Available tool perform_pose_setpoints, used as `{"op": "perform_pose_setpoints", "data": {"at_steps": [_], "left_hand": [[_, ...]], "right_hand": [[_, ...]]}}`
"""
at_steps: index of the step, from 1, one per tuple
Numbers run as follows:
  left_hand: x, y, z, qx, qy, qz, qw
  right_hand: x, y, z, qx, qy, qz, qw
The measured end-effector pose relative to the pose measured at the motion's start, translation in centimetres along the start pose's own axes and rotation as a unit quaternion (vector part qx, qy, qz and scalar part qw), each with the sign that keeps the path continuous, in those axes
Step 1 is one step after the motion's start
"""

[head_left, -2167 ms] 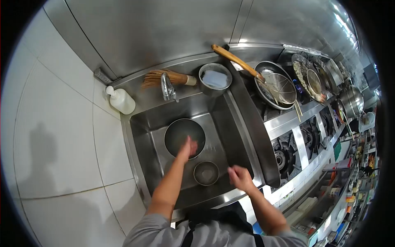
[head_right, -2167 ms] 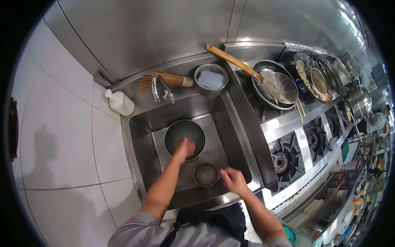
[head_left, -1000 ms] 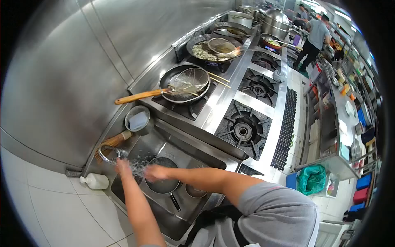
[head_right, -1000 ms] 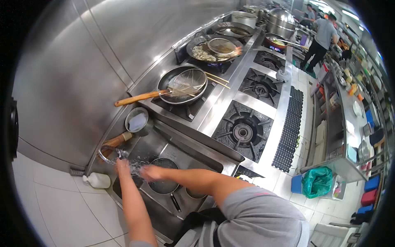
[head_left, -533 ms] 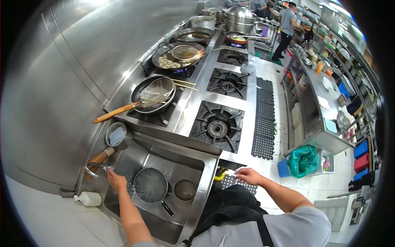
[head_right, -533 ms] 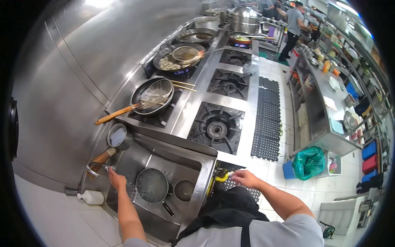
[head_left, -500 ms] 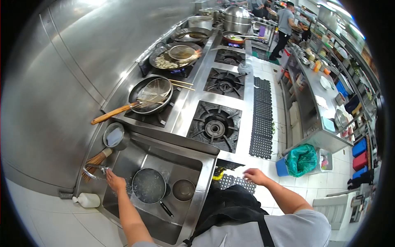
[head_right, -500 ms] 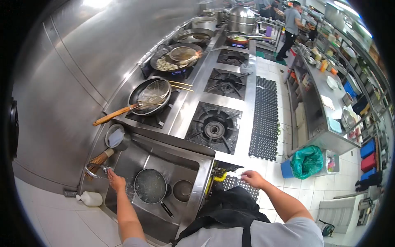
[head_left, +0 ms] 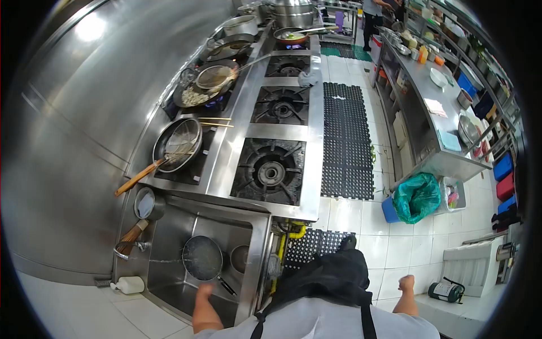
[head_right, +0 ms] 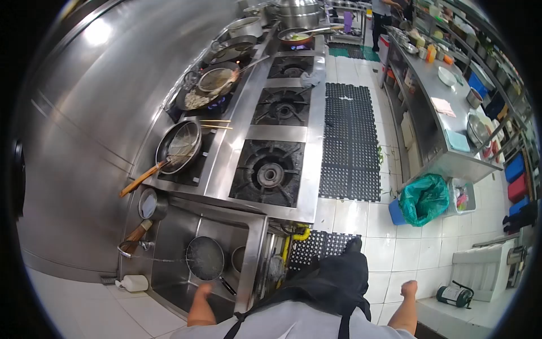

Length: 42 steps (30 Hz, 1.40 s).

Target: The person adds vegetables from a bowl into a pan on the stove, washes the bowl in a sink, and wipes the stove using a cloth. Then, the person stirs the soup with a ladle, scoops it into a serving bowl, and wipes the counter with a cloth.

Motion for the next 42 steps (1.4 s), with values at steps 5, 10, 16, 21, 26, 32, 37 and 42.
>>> {"op": "perform_pose_setpoints", "data": {"at_steps": [5, 10, 16, 21, 26, 32, 37, 42], "left_hand": [[1.7, -2.1, 5.5, 0.149, 0.045, 0.093, 0.983], [13.5, 3.5, 17.9, 0.420, 0.070, 0.069, 0.902], [37.5, 2.6, 28.1, 0.533, -0.289, 0.083, 0.791], [55.3, -7.9, 31.7, 0.307, -0.471, 0.066, 0.824], [60.2, -21.1, 22.2, -0.075, -0.421, -0.118, 0.896], [64.4, -26.8, 16.9, -0.157, -0.405, -0.425, 0.794], [72.8, -27.9, 14.4, -0.016, -0.483, -0.466, 0.741], [83.3, -26.1, 16.3, -0.014, -0.471, -0.201, 0.858]], "right_hand": [[-8.3, 2.1, -3.3, -0.017, 0.031, -0.062, 0.997], [-12.9, 1.0, -12.2, -0.143, 0.012, -0.118, 0.983], [-17.5, -0.3, -16.0, -0.203, 0.024, -0.175, 0.963], [-17.7, 1.1, -16.6, -0.199, 0.036, -0.239, 0.950], [-9.2, 3.5, -15.2, -0.152, -0.043, -0.315, 0.936], [9.4, 0.6, -13.5, -0.096, 0.298, 0.311, 0.897], [15.7, -1.4, -14.1, -0.020, 0.225, 0.227, 0.948], [7.3, -2.8, -21.5, -0.116, 0.284, 0.274, 0.911]]}}
Point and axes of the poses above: each hand's wrist, its own z-axis away from the middle knuckle, its own y-axis out of the back of the hand, x = y × z, the point moved 7 cm from there along -z, towards the middle knuckle, and after that the axes turned 4 degrees about -z, right-handed, at the moved point
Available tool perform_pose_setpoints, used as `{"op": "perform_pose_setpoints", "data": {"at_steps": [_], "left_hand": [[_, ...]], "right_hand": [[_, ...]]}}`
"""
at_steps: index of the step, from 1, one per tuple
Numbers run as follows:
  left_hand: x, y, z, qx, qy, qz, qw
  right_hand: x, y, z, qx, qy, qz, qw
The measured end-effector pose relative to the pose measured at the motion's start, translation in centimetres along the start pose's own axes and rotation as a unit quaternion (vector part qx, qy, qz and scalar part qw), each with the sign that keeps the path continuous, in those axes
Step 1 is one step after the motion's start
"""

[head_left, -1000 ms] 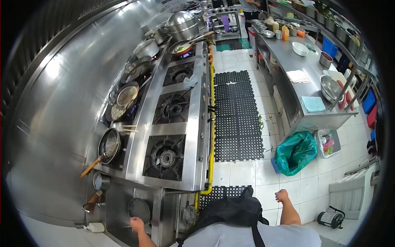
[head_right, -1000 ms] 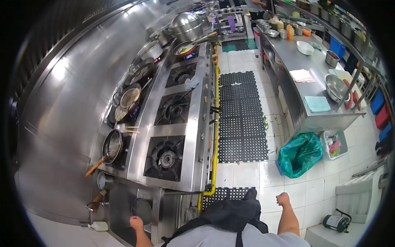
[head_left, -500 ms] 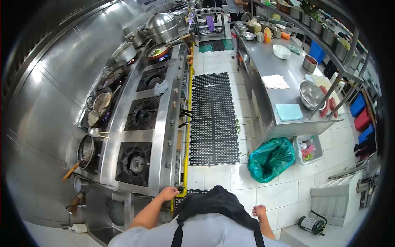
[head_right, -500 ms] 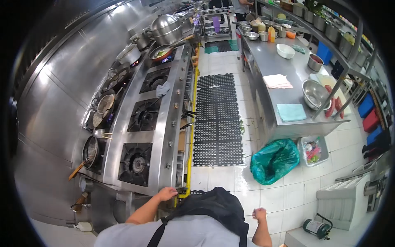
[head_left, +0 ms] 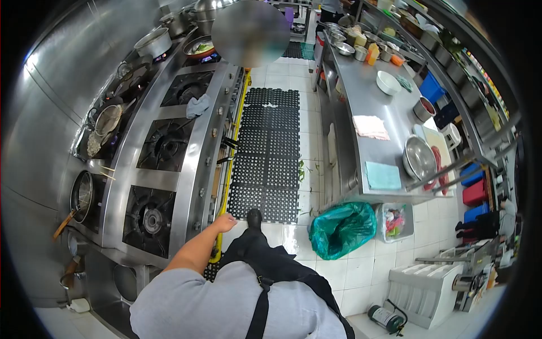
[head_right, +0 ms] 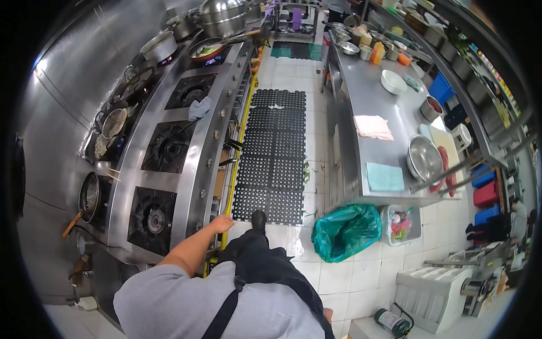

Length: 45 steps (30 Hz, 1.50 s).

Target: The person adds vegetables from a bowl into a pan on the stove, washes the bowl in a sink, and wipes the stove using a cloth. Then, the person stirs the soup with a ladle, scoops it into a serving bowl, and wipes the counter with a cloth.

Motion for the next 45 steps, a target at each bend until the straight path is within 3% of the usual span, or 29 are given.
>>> {"op": "perform_pose_setpoints", "data": {"at_steps": [2, 3, 4, 6, 7, 9, 11, 13, 15, 16, 18, 19, 21, 22, 24, 26, 29, 31, 33, 35, 38, 45], "left_hand": [[1.6, 1.5, -3.4, -0.002, -0.022, 0.081, 0.996], [1.9, 2.0, -4.8, 0.002, -0.021, 0.086, 0.996], [1.7, 2.3, -6.7, -0.005, -0.003, 0.187, 0.982], [2.2, 4.9, -10.8, -0.007, 0.009, 0.367, 0.930], [2.6, 7.2, -13.0, -0.002, 0.005, 0.371, 0.929], [2.8, 14.9, -16.1, 0.196, -0.078, 0.299, 0.931], [4.1, 24.7, -17.3, 0.325, -0.050, 0.247, 0.912], [1.8, 31.0, -21.4, 0.403, -0.014, 0.248, 0.881], [1.6, 38.1, -22.0, 0.442, 0.084, 0.112, 0.886], [1.5, 39.6, -23.1, 0.439, 0.093, 0.105, 0.888], [0.5, 43.1, -24.8, 0.505, 0.277, 0.056, 0.816], [0.0, 44.1, -27.0, 0.506, 0.279, 0.051, 0.815], [-3.4, 43.0, -31.0, 0.471, 0.385, 0.143, 0.781], [-3.8, 42.7, -32.5, 0.418, 0.427, 0.128, 0.792], [-2.7, 42.4, -33.2, 0.440, 0.422, 0.090, 0.787], [-0.6, 42.3, -33.6, 0.476, 0.394, 0.043, 0.785], [0.9, 41.5, -35.1, 0.491, 0.345, -0.010, 0.800], [2.4, 41.6, -36.3, 0.481, 0.353, -0.057, 0.800], [3.3, 41.8, -37.2, 0.474, 0.389, -0.078, 0.786], [4.6, 42.7, -38.4, 0.469, 0.424, -0.094, 0.769], [6.7, 44.4, -43.1, 0.487, 0.379, -0.090, 0.782], [9.1, 56.1, -61.4, 0.544, 0.272, -0.061, 0.792]], "right_hand": [[-2.1, 3.4, -5.2, 0.013, 0.088, 0.086, 0.992], [-1.8, 5.8, -8.4, 0.004, 0.045, 0.009, 0.999], [-3.8, 10.9, -11.3, 0.013, -0.004, -0.071, 0.997], [-7.9, 20.5, -16.4, 0.044, -0.083, -0.236, 0.967], [-9.2, 24.7, -18.7, 0.069, -0.115, -0.319, 0.938], [-14.5, 33.3, -21.4, 0.105, -0.151, -0.461, 0.868], [-19.5, 40.2, -23.1, 0.125, -0.169, -0.530, 0.821], [-19.8, 43.3, -28.1, 0.120, -0.136, -0.506, 0.843], [-17.5, 42.3, -32.4, 0.128, -0.203, -0.564, 0.790], [-17.5, 42.4, -34.1, 0.115, -0.211, -0.603, 0.761], [-19.9, 45.7, -36.1, 0.099, -0.235, -0.580, 0.774], [-20.7, 47.1, -37.3, 0.092, -0.259, -0.553, 0.787], [-18.4, 46.7, -42.4, 0.055, -0.196, -0.468, 0.860], [-16.2, 45.6, -45.9, 0.033, -0.134, -0.378, 0.916], [-11.6, 41.0, -52.5, 0.018, 0.080, -0.124, 0.989], [-10.3, 39.2, -56.0, 0.068, 0.345, 0.059, 0.934], [-10.2, 46.0, -63.8, 0.084, 0.347, 0.075, 0.931], [-13.8, 55.4, -69.2, -0.051, 0.132, -0.089, 0.986], [-17.6, 64.1, -72.1, -0.091, -0.156, -0.387, 0.904], [-22.4, 71.5, -74.8, -0.085, -0.205, -0.448, 0.866], [-26.6, 79.2, -81.8, -0.041, -0.143, -0.427, 0.892], [-35.7, 91.8, -91.3, -0.061, -0.136, -0.293, 0.944]]}}
Point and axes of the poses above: each hand's wrist, its own z-axis away from the middle knuckle, its own y-axis out of the back of the hand, x = y × z, the point moved 7 cm from there along -z, towards the middle knuckle, and after that the axes turned 4 degrees about -z, right-handed, at the moved point
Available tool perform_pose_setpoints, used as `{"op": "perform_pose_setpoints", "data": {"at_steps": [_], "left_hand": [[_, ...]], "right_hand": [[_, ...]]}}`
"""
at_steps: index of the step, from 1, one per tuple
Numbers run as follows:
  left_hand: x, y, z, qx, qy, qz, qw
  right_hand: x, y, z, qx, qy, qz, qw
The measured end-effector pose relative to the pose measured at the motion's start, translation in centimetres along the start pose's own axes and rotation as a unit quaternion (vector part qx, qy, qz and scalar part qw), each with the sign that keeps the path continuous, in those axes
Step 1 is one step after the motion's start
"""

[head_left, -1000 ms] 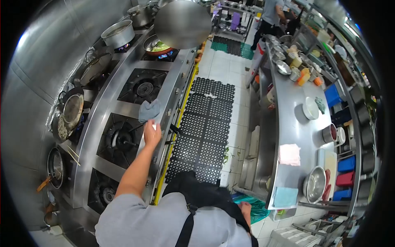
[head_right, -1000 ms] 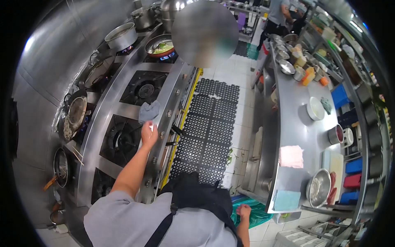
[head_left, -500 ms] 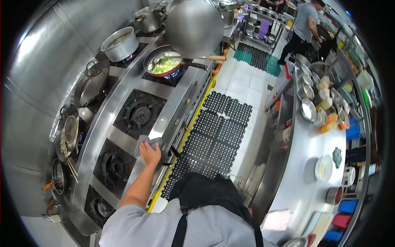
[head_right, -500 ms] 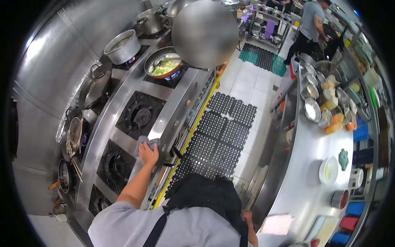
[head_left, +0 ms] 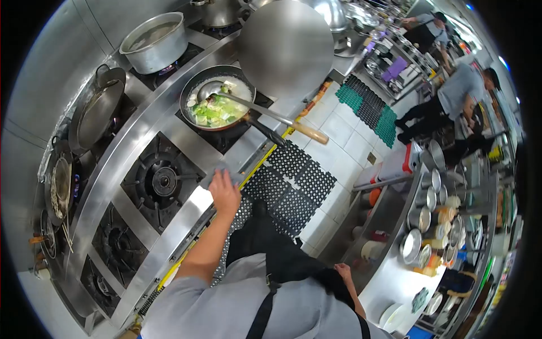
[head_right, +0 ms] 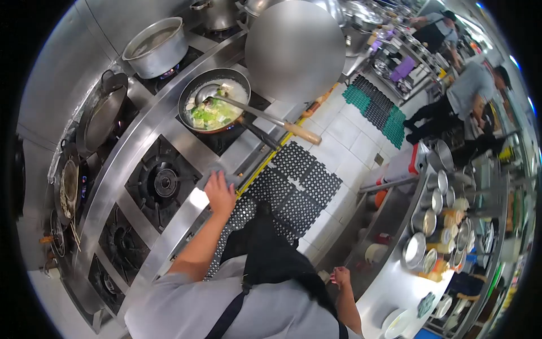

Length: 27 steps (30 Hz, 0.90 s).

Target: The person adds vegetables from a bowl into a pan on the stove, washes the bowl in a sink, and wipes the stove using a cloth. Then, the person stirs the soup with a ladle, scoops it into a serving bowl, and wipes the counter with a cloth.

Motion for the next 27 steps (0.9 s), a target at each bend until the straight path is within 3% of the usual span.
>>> {"op": "perform_pose_setpoints", "data": {"at_steps": [3, 5, 8, 10, 11, 14, 18, 20, 22, 24, 26, 27], "left_hand": [[4.8, -4.9, -5.8, 0.009, -0.028, 0.000, 1.000], [7.4, -7.9, -8.5, -0.001, -0.054, 0.001, 0.999], [10.9, -12.9, -12.1, -0.041, -0.056, -0.068, 0.995], [13.8, -14.2, -14.1, -0.013, -0.085, -0.110, 0.990], [15.2, -13.6, -15.1, 0.041, -0.048, -0.025, 0.998], [18.3, -16.3, -17.1, 0.097, -0.010, -0.071, 0.993], [22.9, -16.9, -20.7, 0.090, 0.070, -0.072, 0.991], [25.0, -18.2, -23.1, 0.123, 0.099, -0.070, 0.985], [27.5, -19.4, -24.5, 0.137, 0.110, 0.023, 0.984], [30.5, -22.8, -26.2, 0.023, 0.071, 0.237, 0.969], [34.9, -24.8, -25.1, -0.065, 0.071, 0.410, 0.907], [35.8, -25.3, -24.3, -0.103, 0.136, 0.503, 0.847]], "right_hand": [[-6.8, 2.2, -2.4, -0.004, 0.005, 0.114, 0.993], [-7.8, 3.6, -6.1, 0.006, 0.012, -0.028, 1.000], [-11.8, 5.6, -10.0, -0.015, 0.001, -0.040, 0.999], [-14.6, 6.7, -12.8, -0.030, -0.009, 0.014, 0.999], [-16.1, 7.5, -14.5, -0.042, -0.017, 0.061, 0.997], [-20.1, 10.2, -21.0, -0.094, 0.000, 0.145, 0.985], [-29.7, 14.3, -26.4, -0.143, 0.048, 0.246, 0.957], [-35.8, 16.4, -28.3, -0.099, 0.035, 0.224, 0.969], [-40.9, 18.0, -30.2, -0.089, 0.062, 0.230, 0.967], [-45.8, 18.5, -33.3, -0.124, 0.068, 0.243, 0.960], [-51.3, 16.4, -34.5, -0.152, 0.118, 0.260, 0.946], [-54.0, 14.0, -34.0, -0.198, 0.131, 0.240, 0.941]]}}
Point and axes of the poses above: each hand's wrist, its own z-axis away from the middle knuckle, its own y-axis out of the back of the hand, x = y × z, the point moved 7 cm from there along -z, towards the middle knuckle, and after that the axes turned 4 degrees about -z, right-handed, at the moved point
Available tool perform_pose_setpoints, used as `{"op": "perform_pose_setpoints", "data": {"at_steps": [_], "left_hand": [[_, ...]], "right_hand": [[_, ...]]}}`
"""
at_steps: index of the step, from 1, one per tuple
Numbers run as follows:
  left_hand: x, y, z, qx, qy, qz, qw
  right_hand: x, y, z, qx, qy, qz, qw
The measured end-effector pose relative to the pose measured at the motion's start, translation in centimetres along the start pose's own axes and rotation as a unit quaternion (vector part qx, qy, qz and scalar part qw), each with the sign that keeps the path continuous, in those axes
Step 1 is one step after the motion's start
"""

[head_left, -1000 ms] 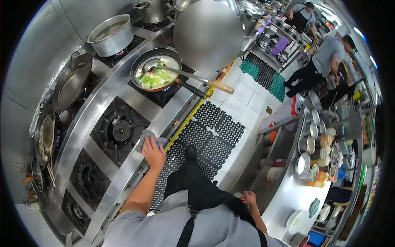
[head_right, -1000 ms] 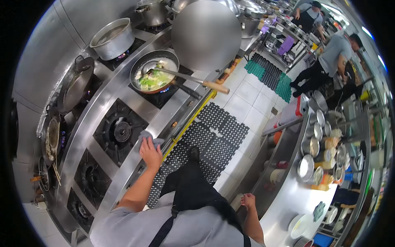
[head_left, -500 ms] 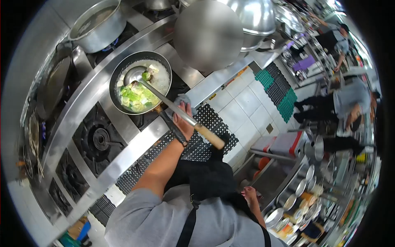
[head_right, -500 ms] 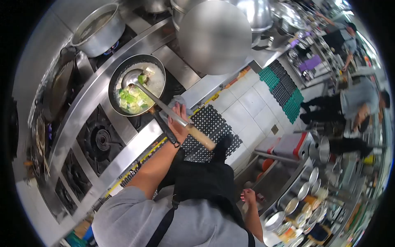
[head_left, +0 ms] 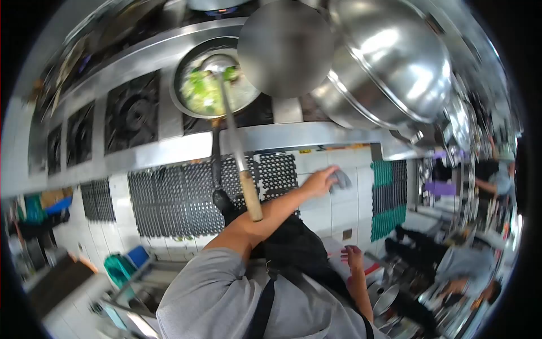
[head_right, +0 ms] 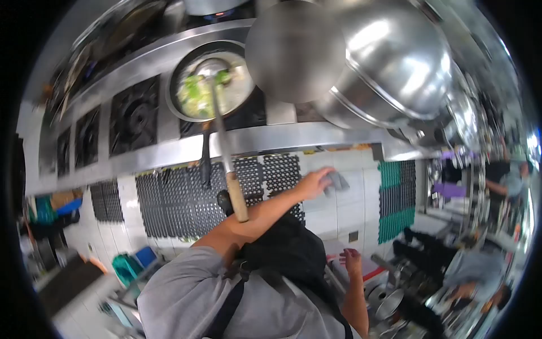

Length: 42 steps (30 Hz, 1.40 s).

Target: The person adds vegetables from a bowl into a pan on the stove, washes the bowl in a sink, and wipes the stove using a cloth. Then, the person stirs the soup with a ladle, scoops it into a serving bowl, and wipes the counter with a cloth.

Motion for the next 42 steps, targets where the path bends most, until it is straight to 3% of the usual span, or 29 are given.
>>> {"op": "perform_pose_setpoints", "data": {"at_steps": [1, 3, 5, 7, 9, 11, 13, 15, 17, 19, 21, 22, 23, 25, 26, 27, 28, 29, 30, 31, 33, 35, 36, 38, 40, 41, 42], "left_hand": [[-0.3, -0.6, 1.7, -0.014, 0.070, 0.113, 0.991], [-0.3, 1.5, 5.8, 0.046, 0.114, 0.081, 0.989], [-3.7, 3.2, 10.7, 0.033, 0.207, 0.102, 0.972], [-6.3, 6.3, 15.9, 0.070, 0.239, 0.291, 0.924], [-2.3, 12.5, 21.7, 0.093, 0.271, 0.494, 0.821], [-1.5, 17.8, 27.3, 0.125, 0.302, 0.562, 0.760], [-1.5, 22.6, 31.9, 0.197, 0.261, 0.596, 0.734], [0.5, 27.9, 34.7, 0.199, 0.161, 0.627, 0.736], [-0.2, 32.8, 36.9, 0.214, 0.145, 0.634, 0.729], [0.4, 38.8, 37.4, 0.213, 0.048, 0.650, 0.728], [1.4, 44.0, 37.8, -0.025, -0.214, 0.734, 0.644], [3.7, 46.7, 39.0, 0.215, -0.058, 0.609, 0.761], [3.9, 49.0, 40.3, 0.252, -0.041, 0.569, 0.782], [2.1, 52.5, 44.0, 0.287, -0.018, 0.498, 0.818], [1.6, 53.6, 46.3, 0.290, -0.012, 0.493, 0.820], [0.3, 54.2, 48.7, 0.304, 0.017, 0.475, 0.825], [-1.0, 54.5, 51.4, 0.320, 0.042, 0.464, 0.825], [-2.3, 54.3, 54.4, 0.346, 0.084, 0.438, 0.825], [-4.3, 53.9, 57.5, 0.359, 0.109, 0.419, 0.827], [-6.2, 53.0, 60.8, 0.377, 0.151, 0.429, 0.807], [-10.5, 50.6, 67.3, 0.416, 0.235, 0.453, 0.753], [-13.9, 47.6, 73.8, 0.447, 0.288, 0.472, 0.704], [-14.7, 46.1, 76.6, 0.490, 0.319, 0.489, 0.647], [-15.3, 43.8, 81.4, 0.536, 0.365, 0.485, 0.588], [-18.2, 41.0, 87.4, 0.551, 0.417, 0.452, 0.564], [-18.4, 40.5, 89.8, 0.504, 0.474, 0.284, 0.665], [-18.6, 39.3, 92.4, 0.432, 0.509, 0.104, 0.737]], "right_hand": [[-4.4, -2.1, 0.3, -0.044, 0.022, -0.021, 0.999], [-13.2, -8.8, 2.8, -0.161, 0.095, -0.007, 0.982], [-16.5, -15.5, 1.9, -0.281, 0.159, 0.015, 0.946], [-18.3, -23.7, 3.2, -0.402, 0.162, 0.039, 0.901], [-16.7, -31.7, 2.9, -0.530, 0.109, 0.082, 0.837], [-16.6, -37.7, 6.7, -0.465, 0.094, 0.073, 0.877], [-17.5, -43.4, 12.3, -0.456, 0.073, 0.024, 0.887], [-16.5, -49.2, 14.2, -0.493, 0.132, 0.029, 0.860], [-17.5, -53.6, 18.0, -0.500, 0.178, -0.079, 0.844], [-22.0, -55.8, 23.9, -0.425, 0.228, -0.154, 0.862], [-23.6, -58.2, 22.3, -0.418, 0.257, -0.238, 0.838], [-25.1, -58.6, 22.4, -0.390, 0.260, -0.251, 0.847], [-26.4, -59.1, 22.6, -0.361, 0.263, -0.272, 0.852], [-26.1, -58.9, 19.3, -0.184, 0.219, -0.180, 0.941], [-25.3, -59.1, 17.0, -0.158, 0.202, -0.055, 0.965], [-24.2, -59.5, 16.2, -0.150, 0.206, -0.062, 0.965], [-24.8, -58.8, 16.5, -0.051, 0.365, 0.069, 0.927], [-25.4, -58.5, 18.1, 0.051, 0.502, 0.201, 0.840], [-25.9, -58.5, 21.5, 0.067, 0.572, 0.270, 0.772], [-25.9, -58.3, 22.5, 0.068, 0.569, 0.273, 0.773], [-26.3, -60.2, 26.0, 0.072, 0.708, 0.342, 0.614], [-27.3, -61.2, 26.6, 0.062, 0.706, 0.338, 0.619], [-28.1, -61.9, 27.4, 0.064, 0.726, 0.344, 0.592], [-30.1, -63.4, 27.3, 0.050, 0.747, 0.358, 0.559], [-31.6, -65.0, 25.0, 0.041, 0.735, 0.375, 0.563], [-31.8, -66.2, 23.5, 0.032, 0.727, 0.390, 0.564], [-31.4, -68.0, 20.8, 0.007, 0.667, 0.438, 0.602]]}}
Point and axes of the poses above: each hand's wrist, its own z-axis away from the middle knuckle, its own y-axis out of the back of the hand, x = y × z, the point moved 7 cm from there along -z, towards the middle knuckle, and after that the axes turned 4 degrees about -z, right-handed, at the moved point
